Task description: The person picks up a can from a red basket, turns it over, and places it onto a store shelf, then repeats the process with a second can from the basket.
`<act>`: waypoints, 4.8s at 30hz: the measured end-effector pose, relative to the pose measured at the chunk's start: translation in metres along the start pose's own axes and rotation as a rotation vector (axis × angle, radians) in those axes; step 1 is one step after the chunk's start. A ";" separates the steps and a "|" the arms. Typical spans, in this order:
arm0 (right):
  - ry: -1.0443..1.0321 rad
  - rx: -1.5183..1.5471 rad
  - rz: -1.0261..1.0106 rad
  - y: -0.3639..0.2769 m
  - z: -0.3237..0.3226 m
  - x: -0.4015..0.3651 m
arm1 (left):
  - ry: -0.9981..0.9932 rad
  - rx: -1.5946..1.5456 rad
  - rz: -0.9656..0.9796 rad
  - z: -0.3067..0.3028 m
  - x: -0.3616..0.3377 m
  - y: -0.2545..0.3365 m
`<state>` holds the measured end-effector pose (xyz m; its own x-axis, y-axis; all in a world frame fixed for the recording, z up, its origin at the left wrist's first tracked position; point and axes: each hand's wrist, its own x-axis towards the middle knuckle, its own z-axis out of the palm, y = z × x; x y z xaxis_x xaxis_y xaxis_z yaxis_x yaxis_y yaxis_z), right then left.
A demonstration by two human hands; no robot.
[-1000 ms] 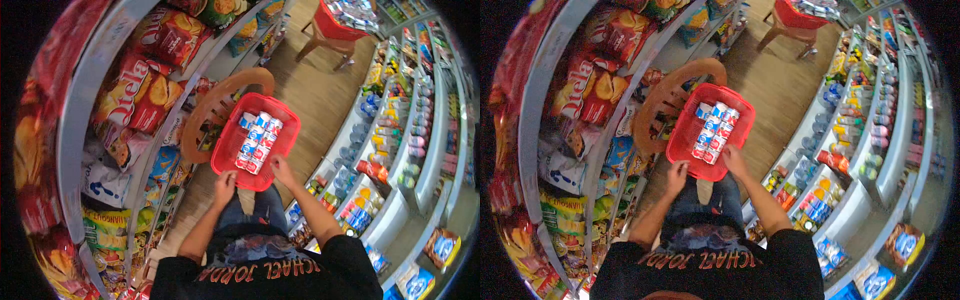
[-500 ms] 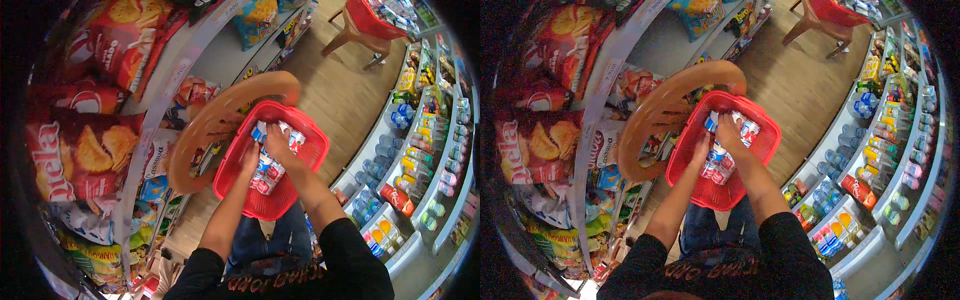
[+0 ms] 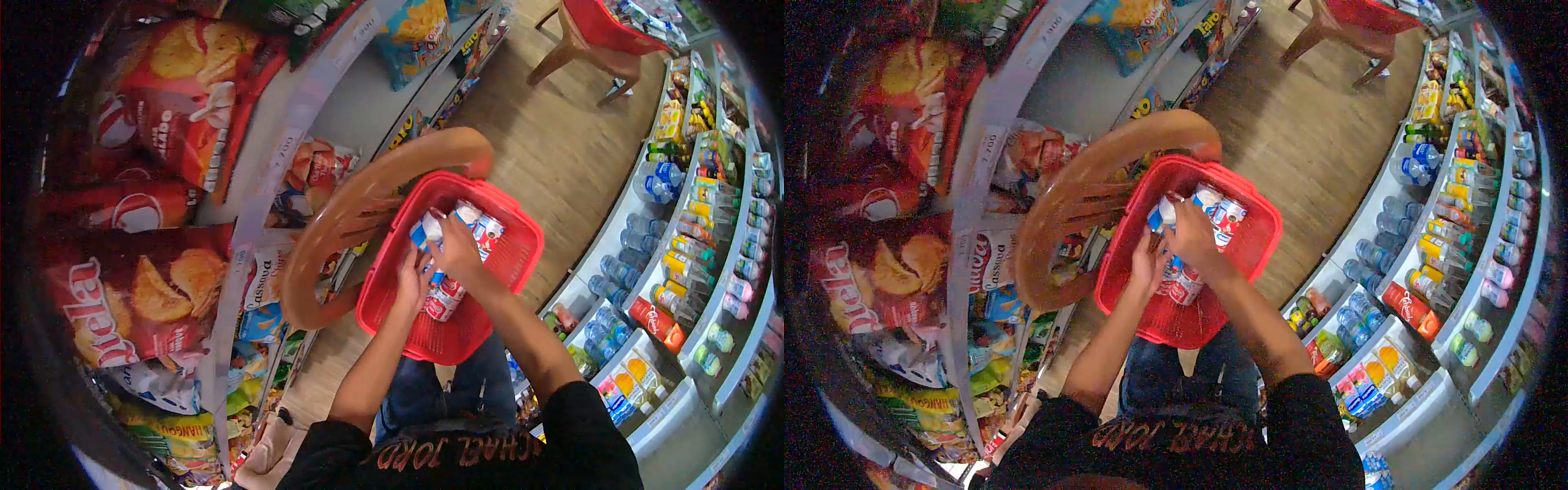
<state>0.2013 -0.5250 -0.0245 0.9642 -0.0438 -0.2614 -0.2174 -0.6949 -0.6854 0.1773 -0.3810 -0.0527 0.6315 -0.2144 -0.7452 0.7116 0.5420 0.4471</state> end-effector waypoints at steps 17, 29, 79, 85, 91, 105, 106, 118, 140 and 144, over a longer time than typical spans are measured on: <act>0.189 1.301 0.215 -0.152 -0.094 -0.168 | -0.289 0.963 0.526 0.028 -0.301 0.104; 0.075 1.911 0.192 -0.303 -0.173 -0.268 | -0.820 0.814 1.442 0.085 -0.362 0.195; 1.462 1.669 -0.173 -0.322 -0.062 -0.648 | -1.351 0.795 -0.286 0.101 -0.598 -0.067; 1.598 1.619 -0.195 -0.317 -0.057 -0.685 | -1.455 0.870 -0.360 0.103 -0.632 -0.102; 1.680 1.625 -0.235 -0.307 -0.064 -0.692 | -1.509 0.949 -0.374 0.115 -0.629 -0.127; 2.049 1.455 -0.066 -0.214 -0.147 -0.666 | -1.818 1.004 -0.343 0.219 -0.572 -0.234; 2.082 1.442 -0.062 -0.205 -0.154 -0.661 | -1.900 1.015 -0.357 0.234 -0.566 -0.241; 2.554 1.110 -0.189 -0.098 -0.193 -0.618 | -2.553 1.296 -0.275 0.358 -0.561 -0.307; 2.795 1.213 0.316 -0.017 -0.178 -0.632 | -2.764 1.041 0.159 0.329 -0.540 -0.388; 2.789 1.228 0.354 -0.020 -0.179 -0.634 | -2.771 0.994 0.232 0.325 -0.542 -0.392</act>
<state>-0.3790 -0.6119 0.2764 -0.8168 -0.4630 -0.3442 0.5143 -0.3140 -0.7981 -0.3433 -0.7414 0.3367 -0.8433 -0.3544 0.4041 0.1129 0.6183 0.7778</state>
